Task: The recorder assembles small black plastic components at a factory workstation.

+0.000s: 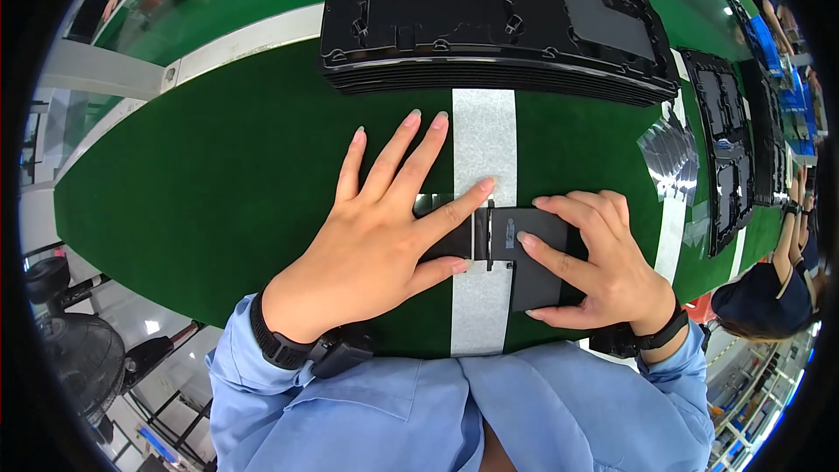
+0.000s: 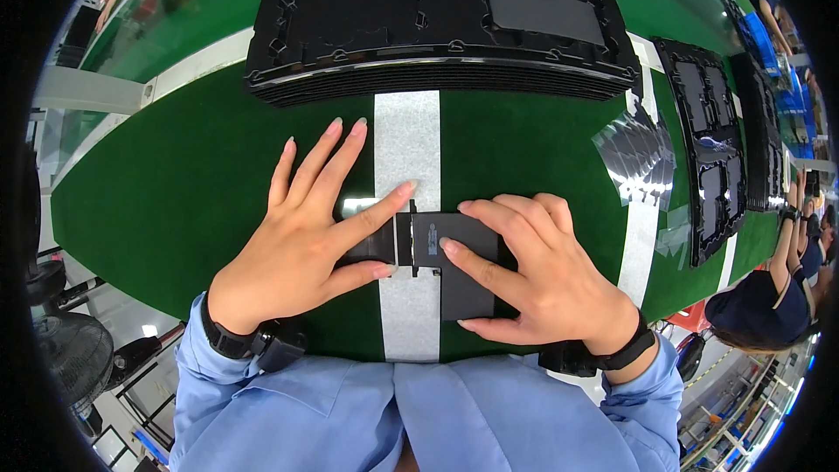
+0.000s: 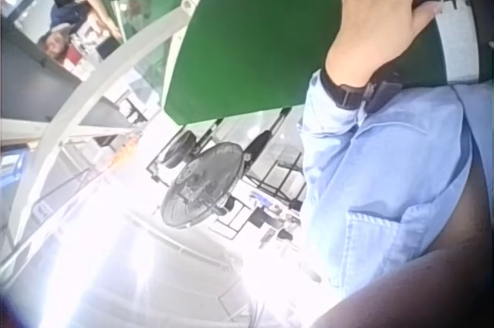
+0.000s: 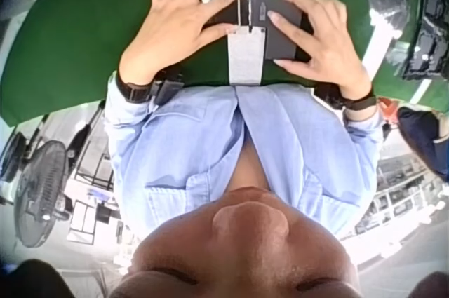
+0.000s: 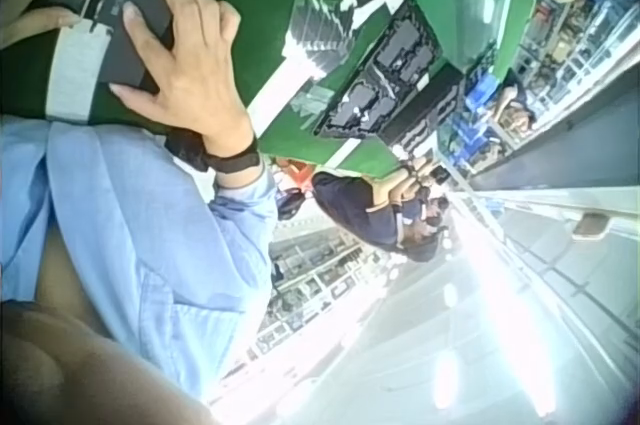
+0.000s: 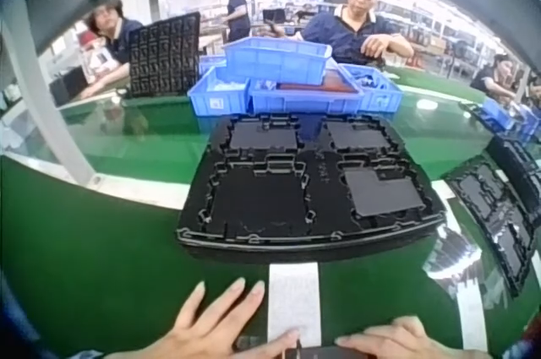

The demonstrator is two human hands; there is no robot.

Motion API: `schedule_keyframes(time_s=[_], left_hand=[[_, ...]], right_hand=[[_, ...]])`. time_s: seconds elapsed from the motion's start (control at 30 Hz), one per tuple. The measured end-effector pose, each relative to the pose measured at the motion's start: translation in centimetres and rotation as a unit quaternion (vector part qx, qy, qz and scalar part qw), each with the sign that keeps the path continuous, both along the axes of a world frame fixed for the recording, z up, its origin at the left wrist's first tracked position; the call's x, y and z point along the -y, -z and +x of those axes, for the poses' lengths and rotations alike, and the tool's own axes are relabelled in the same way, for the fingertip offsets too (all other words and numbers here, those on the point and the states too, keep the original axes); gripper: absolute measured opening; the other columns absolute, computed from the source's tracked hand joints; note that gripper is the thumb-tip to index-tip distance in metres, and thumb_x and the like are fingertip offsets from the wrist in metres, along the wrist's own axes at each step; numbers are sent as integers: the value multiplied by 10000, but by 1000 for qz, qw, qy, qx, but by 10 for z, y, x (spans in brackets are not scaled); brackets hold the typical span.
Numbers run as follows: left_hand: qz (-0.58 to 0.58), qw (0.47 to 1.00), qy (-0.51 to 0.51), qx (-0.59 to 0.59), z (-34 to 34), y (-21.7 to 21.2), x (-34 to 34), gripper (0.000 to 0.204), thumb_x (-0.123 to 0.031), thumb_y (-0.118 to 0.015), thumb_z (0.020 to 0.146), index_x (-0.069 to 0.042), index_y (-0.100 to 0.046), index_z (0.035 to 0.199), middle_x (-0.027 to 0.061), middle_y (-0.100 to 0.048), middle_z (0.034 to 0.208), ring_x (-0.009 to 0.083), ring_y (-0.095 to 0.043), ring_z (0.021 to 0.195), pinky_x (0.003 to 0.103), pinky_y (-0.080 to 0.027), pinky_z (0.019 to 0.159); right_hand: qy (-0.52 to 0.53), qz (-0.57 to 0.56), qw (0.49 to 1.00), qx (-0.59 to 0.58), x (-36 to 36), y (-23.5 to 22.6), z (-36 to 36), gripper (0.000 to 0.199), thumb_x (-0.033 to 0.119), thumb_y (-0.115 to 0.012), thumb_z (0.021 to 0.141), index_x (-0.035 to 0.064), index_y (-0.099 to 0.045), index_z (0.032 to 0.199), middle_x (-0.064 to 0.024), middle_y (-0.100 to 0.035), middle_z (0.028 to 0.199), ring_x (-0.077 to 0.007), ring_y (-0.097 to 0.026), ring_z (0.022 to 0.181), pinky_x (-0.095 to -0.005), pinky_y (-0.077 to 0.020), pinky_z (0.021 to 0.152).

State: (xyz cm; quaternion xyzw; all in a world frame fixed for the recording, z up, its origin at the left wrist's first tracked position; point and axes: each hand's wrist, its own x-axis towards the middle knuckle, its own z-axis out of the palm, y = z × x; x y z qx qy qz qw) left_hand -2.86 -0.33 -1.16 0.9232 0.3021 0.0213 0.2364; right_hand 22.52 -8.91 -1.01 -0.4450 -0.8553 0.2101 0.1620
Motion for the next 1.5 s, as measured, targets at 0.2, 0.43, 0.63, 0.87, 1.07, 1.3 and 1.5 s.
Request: schedule_keyframes(time_s=[0.2, 0.43, 0.63, 0.87, 1.07, 1.3, 1.5], left_hand=[[34, 999, 17, 32, 1, 0, 1, 697, -326, -753, 725, -269, -489, 1367, 210, -214, 1501, 397, -192, 1392, 571, -129, 1107], [20, 981, 101, 166, 6, 7, -3, 310, -267, -766, 713, -92, -559, 865, 44, -503, 906, 243, -474, 864, 361, -337, 763], [24, 974, 125, 189, 7, 16, -3, 156, -168, -648, 846, -70, -531, 813, 35, -482, 759, 206, -492, 748, 335, -376, 743], [-268, 922, -78, 267, -1, 13, -7, 121, -138, -524, 946, -41, -520, 874, 59, -628, 887, 153, -566, 769, 303, -447, 737], [-48, 990, 63, 116, 5, -19, 2, 265, -275, -732, 789, -73, -621, 920, 48, -649, 922, 216, -583, 881, 340, -364, 892], [-400, 744, -104, 526, 32, -53, 7, 232, -29, -715, 811, 16, -618, 1017, 72, -664, 879, 106, -617, 772, 241, -522, 604], [-227, 791, -157, 546, 34, -52, -10, 126, -51, -714, 823, 10, -647, 912, 54, -676, 809, 78, -617, 723, 237, -520, 662]], right_hand=[[-7, 26, 999, 45, 4, -4, -3, 690, 330, -787, 599, 68, -589, 1206, -197, -468, 1269, -359, -483, 1086, -467, -364, 874], [-18, 54, 997, 42, 6, -9, -2, 685, 337, -779, 617, 65, -582, 1215, -201, -470, 1269, -350, -488, 1099, -466, -366, 913], [-23, 70, 996, 53, 9, -7, -2, 683, 340, -782, 623, 58, -585, 1213, -202, -477, 1264, -349, -486, 1102, -466, -365, 926], [-19, 47, 998, -35, 14, -17, 11, 701, 304, -790, 632, 46, -572, 1246, -177, -514, 1250, -350, -499, 1099, -439, -370, 944], [38, -255, 776, -576, 12, -20, 17, 848, 572, -662, 751, 25, -439, 1360, -277, -461, 1329, -358, -473, 1227, -442, -387, 998], [-154, -394, 499, -757, -13, 1, -39, 865, 663, -434, 858, 6, -339, 1413, -237, -391, 1413, -417, -417, 1270, -484, -370, 1026], [51, -142, 830, -538, -43, -30, -22, 390, 321, -551, 938, 1, -574, 1160, -101, -628, 1081, -155, -591, 997, -305, -457, 882]])
